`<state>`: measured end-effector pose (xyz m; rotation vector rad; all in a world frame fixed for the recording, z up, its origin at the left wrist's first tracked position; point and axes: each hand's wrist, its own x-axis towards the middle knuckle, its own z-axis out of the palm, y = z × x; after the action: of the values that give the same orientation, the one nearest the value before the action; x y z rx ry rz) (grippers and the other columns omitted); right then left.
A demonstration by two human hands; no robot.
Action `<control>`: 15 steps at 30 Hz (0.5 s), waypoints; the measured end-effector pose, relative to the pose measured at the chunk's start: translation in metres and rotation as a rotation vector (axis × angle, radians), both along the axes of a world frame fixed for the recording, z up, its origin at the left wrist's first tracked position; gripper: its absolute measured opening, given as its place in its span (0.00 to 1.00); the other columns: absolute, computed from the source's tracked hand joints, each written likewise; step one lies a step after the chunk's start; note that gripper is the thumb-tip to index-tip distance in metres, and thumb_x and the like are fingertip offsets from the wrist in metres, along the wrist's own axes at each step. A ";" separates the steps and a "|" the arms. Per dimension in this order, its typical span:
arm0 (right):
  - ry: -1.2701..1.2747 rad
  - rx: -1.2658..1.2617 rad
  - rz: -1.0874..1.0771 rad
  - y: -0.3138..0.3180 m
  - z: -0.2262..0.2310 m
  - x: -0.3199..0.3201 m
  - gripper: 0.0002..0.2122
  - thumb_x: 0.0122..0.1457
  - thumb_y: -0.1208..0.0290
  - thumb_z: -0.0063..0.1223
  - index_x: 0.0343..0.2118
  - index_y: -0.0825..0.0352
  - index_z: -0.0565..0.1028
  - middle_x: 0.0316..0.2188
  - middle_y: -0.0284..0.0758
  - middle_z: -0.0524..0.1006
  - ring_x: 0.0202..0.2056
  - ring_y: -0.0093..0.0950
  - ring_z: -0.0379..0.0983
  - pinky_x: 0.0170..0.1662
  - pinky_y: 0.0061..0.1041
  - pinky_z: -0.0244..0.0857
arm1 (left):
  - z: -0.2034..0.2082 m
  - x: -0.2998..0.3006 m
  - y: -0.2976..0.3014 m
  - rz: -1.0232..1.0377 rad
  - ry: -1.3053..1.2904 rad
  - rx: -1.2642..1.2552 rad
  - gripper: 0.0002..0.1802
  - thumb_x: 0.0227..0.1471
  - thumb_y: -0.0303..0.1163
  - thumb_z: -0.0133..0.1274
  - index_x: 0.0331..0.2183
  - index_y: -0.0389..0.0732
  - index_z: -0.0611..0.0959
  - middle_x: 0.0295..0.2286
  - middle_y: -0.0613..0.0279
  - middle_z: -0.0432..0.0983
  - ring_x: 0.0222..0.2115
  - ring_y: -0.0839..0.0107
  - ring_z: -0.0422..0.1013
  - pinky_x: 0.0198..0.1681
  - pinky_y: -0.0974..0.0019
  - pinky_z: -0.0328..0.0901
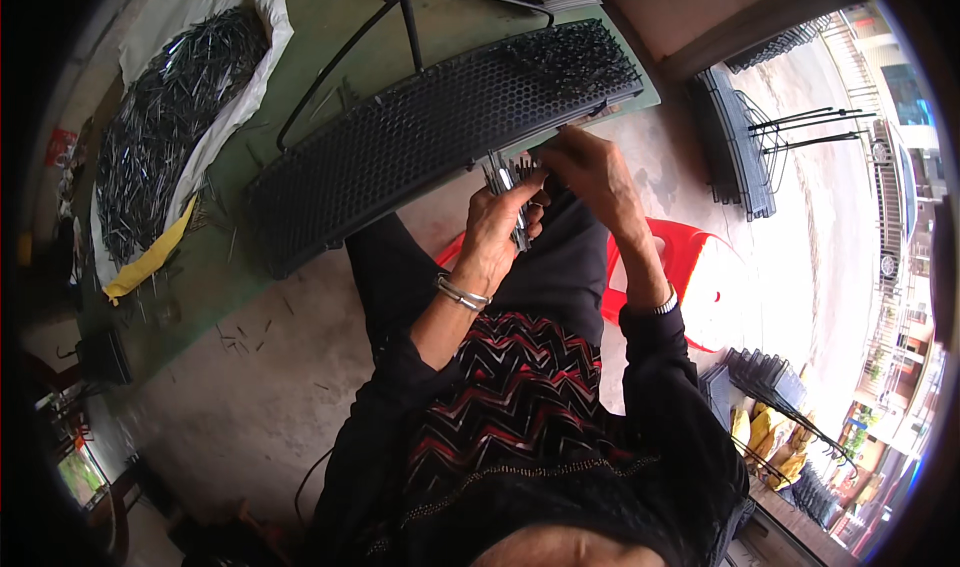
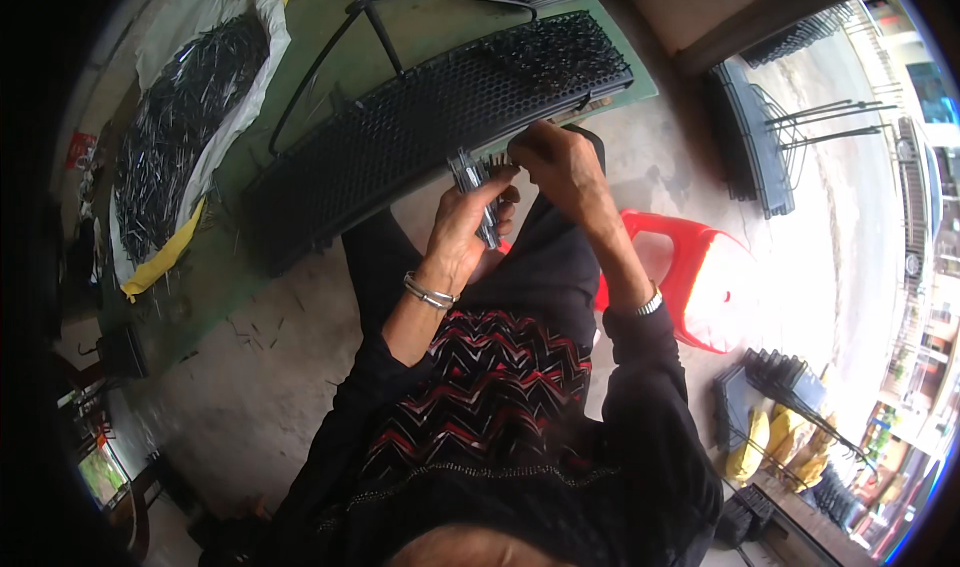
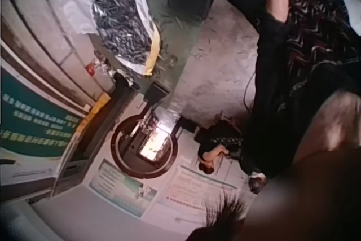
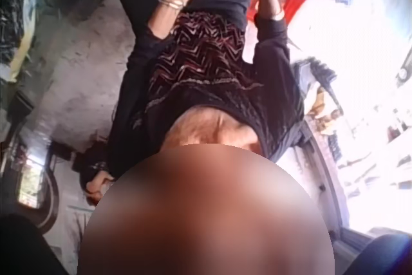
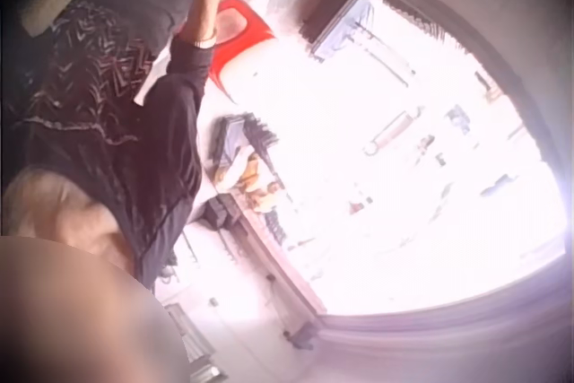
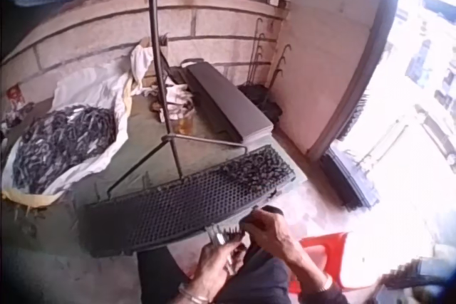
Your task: Inserting small metal pins into a perforated mesh panel.
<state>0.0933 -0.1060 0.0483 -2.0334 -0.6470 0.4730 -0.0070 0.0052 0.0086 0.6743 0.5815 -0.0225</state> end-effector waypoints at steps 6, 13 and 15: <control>-0.549 0.072 -0.422 -0.002 -0.007 0.020 0.05 0.57 0.73 0.50 0.35 0.67 0.73 0.23 0.36 0.77 0.23 0.22 0.73 0.27 0.23 0.65 | 0.000 0.004 0.003 0.019 0.018 -0.060 0.12 0.48 0.36 0.60 0.34 0.43 0.78 0.24 0.60 0.76 0.18 0.81 0.65 0.18 0.76 0.59; -0.738 0.112 -0.447 0.007 -0.036 0.050 0.03 0.56 0.74 0.50 0.33 0.65 0.73 0.22 0.38 0.76 0.22 0.30 0.74 0.27 0.26 0.65 | -0.006 0.006 0.006 0.031 -0.044 -0.168 0.09 0.52 0.33 0.56 0.35 0.41 0.77 0.26 0.56 0.76 0.20 0.79 0.66 0.19 0.76 0.60; -0.765 0.046 -0.384 0.009 -0.040 0.049 0.04 0.55 0.73 0.51 0.33 0.63 0.74 0.26 0.38 0.75 0.26 0.34 0.74 0.30 0.28 0.65 | -0.004 0.004 0.006 0.039 -0.048 -0.181 0.09 0.52 0.33 0.55 0.35 0.40 0.77 0.26 0.57 0.76 0.20 0.78 0.66 0.20 0.75 0.61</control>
<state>0.1423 -0.0971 0.0086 -2.2049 -0.6664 -0.5711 -0.0026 0.0108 0.0042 0.4862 0.5388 -0.0219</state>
